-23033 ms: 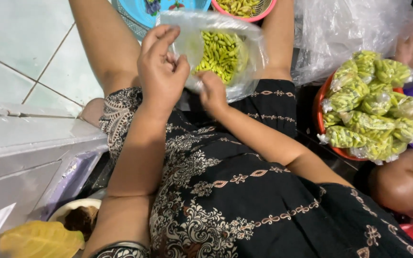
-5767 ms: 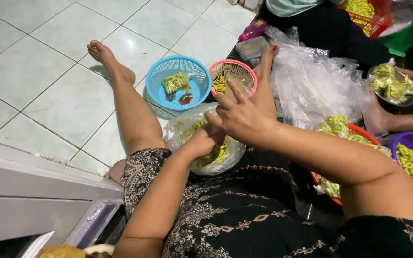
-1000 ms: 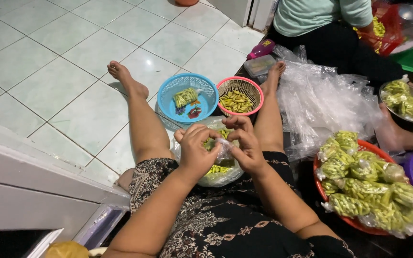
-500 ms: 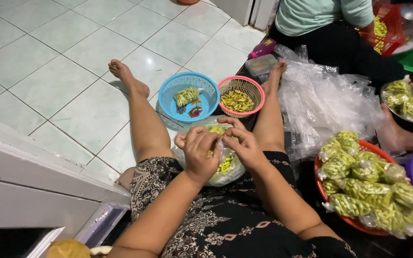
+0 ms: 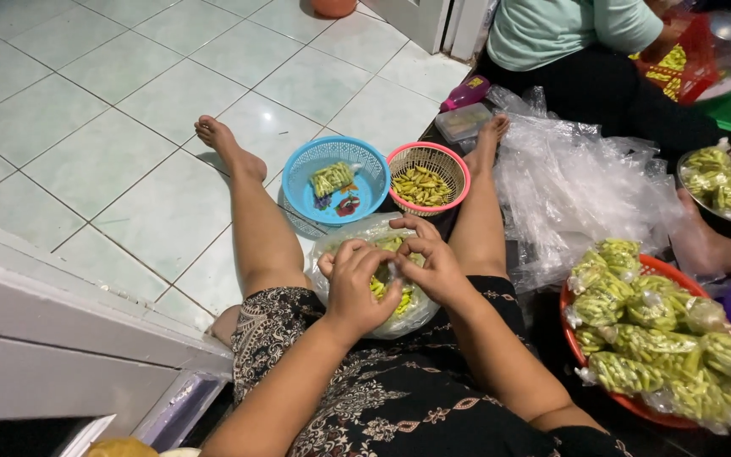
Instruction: The person sorts and bags green peppers while sitting on the floor, picking through a large pile in a plastic bag and placing them into smaller clear bags and colorful plastic baskets.
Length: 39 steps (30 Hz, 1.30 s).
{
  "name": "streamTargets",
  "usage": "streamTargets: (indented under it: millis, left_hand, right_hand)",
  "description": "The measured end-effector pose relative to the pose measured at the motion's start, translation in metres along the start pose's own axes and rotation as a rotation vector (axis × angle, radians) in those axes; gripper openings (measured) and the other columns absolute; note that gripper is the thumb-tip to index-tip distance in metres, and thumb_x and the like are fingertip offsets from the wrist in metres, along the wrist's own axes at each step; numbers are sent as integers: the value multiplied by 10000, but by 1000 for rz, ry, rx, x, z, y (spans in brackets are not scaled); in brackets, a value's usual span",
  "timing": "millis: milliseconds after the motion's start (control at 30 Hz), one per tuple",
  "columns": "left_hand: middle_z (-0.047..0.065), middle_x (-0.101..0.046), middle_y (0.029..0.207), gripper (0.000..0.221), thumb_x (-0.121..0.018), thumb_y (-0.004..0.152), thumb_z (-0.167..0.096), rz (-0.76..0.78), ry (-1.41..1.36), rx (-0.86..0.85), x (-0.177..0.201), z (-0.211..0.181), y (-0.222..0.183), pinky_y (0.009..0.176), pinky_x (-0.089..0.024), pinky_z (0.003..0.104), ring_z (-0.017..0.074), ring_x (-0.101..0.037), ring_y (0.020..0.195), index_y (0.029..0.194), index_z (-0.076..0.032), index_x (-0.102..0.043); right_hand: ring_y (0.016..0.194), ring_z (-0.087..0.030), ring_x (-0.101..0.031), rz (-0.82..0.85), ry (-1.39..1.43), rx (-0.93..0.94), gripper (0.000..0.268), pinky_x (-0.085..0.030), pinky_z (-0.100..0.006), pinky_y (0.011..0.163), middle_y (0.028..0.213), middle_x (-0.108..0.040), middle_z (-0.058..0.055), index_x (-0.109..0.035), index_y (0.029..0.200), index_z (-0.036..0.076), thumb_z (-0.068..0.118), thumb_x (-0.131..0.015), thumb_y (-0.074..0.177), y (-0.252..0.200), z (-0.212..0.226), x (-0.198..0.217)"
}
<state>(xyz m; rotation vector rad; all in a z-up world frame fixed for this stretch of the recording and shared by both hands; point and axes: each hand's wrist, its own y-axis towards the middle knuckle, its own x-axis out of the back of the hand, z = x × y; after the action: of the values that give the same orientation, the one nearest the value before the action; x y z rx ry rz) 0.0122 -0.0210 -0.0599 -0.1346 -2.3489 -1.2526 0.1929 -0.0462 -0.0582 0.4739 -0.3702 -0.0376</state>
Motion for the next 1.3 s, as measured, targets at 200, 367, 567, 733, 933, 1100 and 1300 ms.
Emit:
streamTargets:
  millis: [200,367,567,733,933,1100,1300]
  left_hand:
    - [46,-738,991,420,-804,581,-184,84,-90,116,-6,2,-4,905,-377,484,332,-646,1086,989,-162,-705]
    - [-32,-724,894,344,-779,673,-145,161,-1,288,-36,22,-27,921,-286,559,250,-652,1043,996,-210,-679]
    - [-89,-702,924,349,-754,637,-199,234,-10,325,-61,55,-47,909,-282,531,203,-632,1092,965,-275,-665]
    - [-47,-712,977,229,-730,758,-184,221,-73,286,-55,47,-36,936,-259,487,207,-610,1083,985,-188,-699]
    - [-52,-727,1001,138,-741,798,-174,227,-49,258,-61,57,-38,960,-242,439,175,-592,1076,936,-167,-741]
    - [-52,-716,1009,145,-736,793,-176,241,-52,264,-67,65,-47,959,-235,447,179,-588,1077,936,-161,-717]
    - [81,-544,1393,474,-630,854,-389,339,-108,303,-77,97,-61,1042,-220,493,292,-453,1302,1282,-185,-652]
  right_hand:
    - [1410,-449,-443,23,-383,99,163,-265,-625,1157,1335,-634,-94,-649,718,134,199,-757,821,-1,4,-5]
    - [1459,-486,-347,-14,-406,41,180,-149,-833,1058,1401,-582,-127,-625,696,105,154,-742,824,-2,8,-9]
    - [1470,-432,-366,-40,-408,13,170,-129,-770,1127,1397,-582,-89,-619,668,118,137,-739,788,-9,-37,-13]
    - [1484,-399,-358,2,-445,27,134,-141,-728,1158,1400,-573,-92,-635,683,103,150,-725,771,-4,-39,-14]
    - [1469,-390,-387,-87,-374,61,86,-184,-650,1209,1395,-535,-123,-622,694,66,83,-705,711,-2,-48,-16]
    - [1473,-384,-377,-63,-377,26,104,-182,-634,1214,1391,-545,-118,-608,684,68,87,-708,705,-1,-61,-15]
    - [1159,-216,-682,68,-178,-180,23,-556,-304,820,1395,-546,-105,-643,773,21,21,-639,796,8,-85,-1]
